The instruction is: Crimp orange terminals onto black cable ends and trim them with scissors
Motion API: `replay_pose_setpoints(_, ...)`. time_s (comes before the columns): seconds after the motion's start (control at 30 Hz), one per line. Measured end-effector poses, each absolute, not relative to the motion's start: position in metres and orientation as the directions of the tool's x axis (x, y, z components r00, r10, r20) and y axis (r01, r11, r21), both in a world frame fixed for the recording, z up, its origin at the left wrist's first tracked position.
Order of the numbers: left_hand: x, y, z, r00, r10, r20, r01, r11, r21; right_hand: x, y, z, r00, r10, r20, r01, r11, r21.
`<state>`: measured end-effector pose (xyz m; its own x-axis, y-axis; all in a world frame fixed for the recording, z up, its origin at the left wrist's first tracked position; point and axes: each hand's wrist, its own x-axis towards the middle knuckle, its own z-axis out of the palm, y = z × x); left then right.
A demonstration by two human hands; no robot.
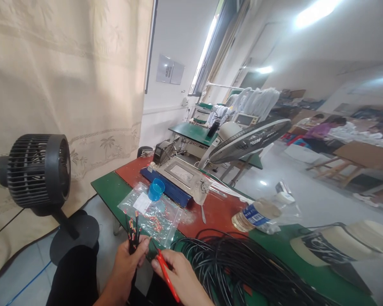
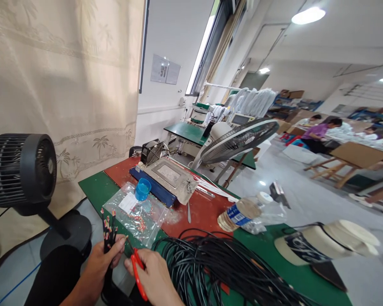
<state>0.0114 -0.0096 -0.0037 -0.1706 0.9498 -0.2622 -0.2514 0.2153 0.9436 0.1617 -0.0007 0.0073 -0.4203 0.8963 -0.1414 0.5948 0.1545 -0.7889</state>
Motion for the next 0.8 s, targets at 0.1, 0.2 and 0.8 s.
replay_pose_setpoints(0.1,0.014,-0.003,-0.01,-0.172,0.95,-0.262,-0.232,0.219,0.948,0.163,0.005,0.009,-0.42,0.897,-0.134,0.591,0.159,-0.791)
replay_pose_setpoints(0.2,0.015,0.003,-0.013,-0.172,0.945,-0.279,-0.227,0.238,0.944,0.166,0.011,0.009,-0.411,0.903,-0.126,0.595,0.16,-0.787)
replay_pose_setpoints(0.8,0.012,0.017,-0.028,-0.045,0.947,-0.317,-0.418,0.271,0.867,0.159,0.043,-0.013,-0.248,0.909,-0.335,0.092,-0.322,-0.942)
